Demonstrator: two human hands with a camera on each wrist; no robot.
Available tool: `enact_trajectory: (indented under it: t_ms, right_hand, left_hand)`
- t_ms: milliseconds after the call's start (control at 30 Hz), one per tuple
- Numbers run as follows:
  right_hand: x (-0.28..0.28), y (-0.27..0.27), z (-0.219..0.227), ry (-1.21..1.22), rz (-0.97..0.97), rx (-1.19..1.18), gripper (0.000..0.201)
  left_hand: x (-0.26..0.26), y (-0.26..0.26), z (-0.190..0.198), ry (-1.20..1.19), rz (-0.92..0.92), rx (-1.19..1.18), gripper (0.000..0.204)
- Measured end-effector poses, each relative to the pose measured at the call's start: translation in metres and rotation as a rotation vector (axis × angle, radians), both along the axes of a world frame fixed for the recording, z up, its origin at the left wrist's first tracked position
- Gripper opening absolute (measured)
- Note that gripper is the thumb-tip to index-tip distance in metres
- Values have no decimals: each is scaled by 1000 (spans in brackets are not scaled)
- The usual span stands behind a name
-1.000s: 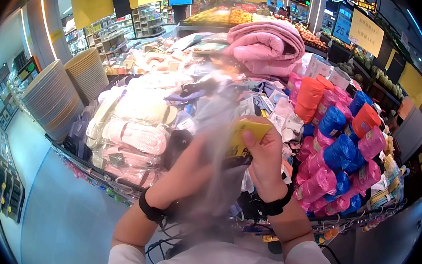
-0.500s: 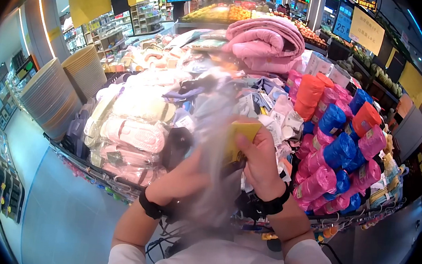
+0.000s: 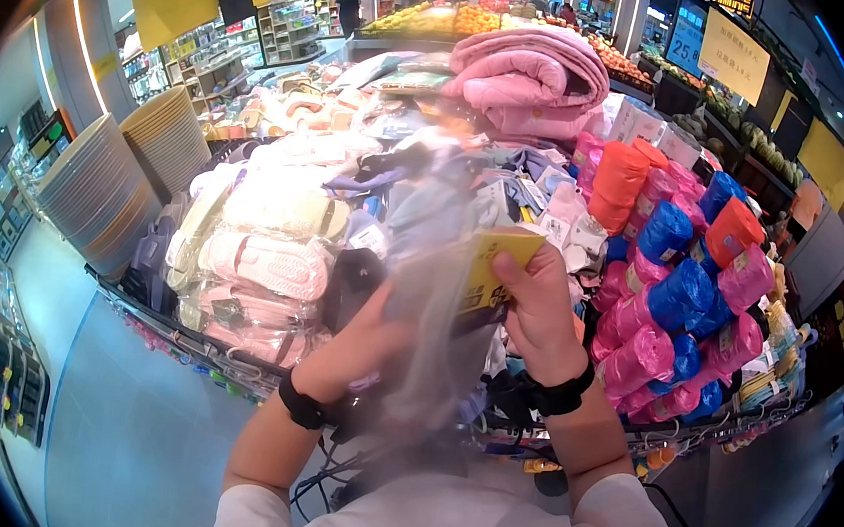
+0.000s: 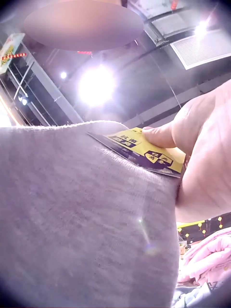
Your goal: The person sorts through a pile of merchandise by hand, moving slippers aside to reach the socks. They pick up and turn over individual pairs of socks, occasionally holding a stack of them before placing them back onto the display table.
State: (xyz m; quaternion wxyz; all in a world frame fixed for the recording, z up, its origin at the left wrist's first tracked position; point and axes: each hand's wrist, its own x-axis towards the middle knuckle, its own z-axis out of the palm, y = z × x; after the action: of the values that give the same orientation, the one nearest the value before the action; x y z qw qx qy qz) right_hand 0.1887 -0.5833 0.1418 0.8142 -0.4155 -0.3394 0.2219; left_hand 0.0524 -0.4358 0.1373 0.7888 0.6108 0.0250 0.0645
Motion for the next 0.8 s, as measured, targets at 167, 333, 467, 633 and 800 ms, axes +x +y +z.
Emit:
enact_trajectory:
  t_ms: [167,333,467,633,800]
  right_hand:
    - [-3,2,2,5,-51,74,17]
    - [-8,4,-2,-164,-96,25,32]
    - [-9,8,-1,-133,-56,28,25]
    - [-11,2,8,-74,115,28,23]
    - [-9,4,-7,-146,221,-123,20]
  left_hand:
    - [-2,2,0,-34,4,-62,74]
    - [3,2,-8,-136,-72,72,82]
    - [3,-1,1,-101,-21,59,78]
    - [5,9,-6,-193,-5,-180,71]
    - [6,8,-16,-130,123,-14,68]
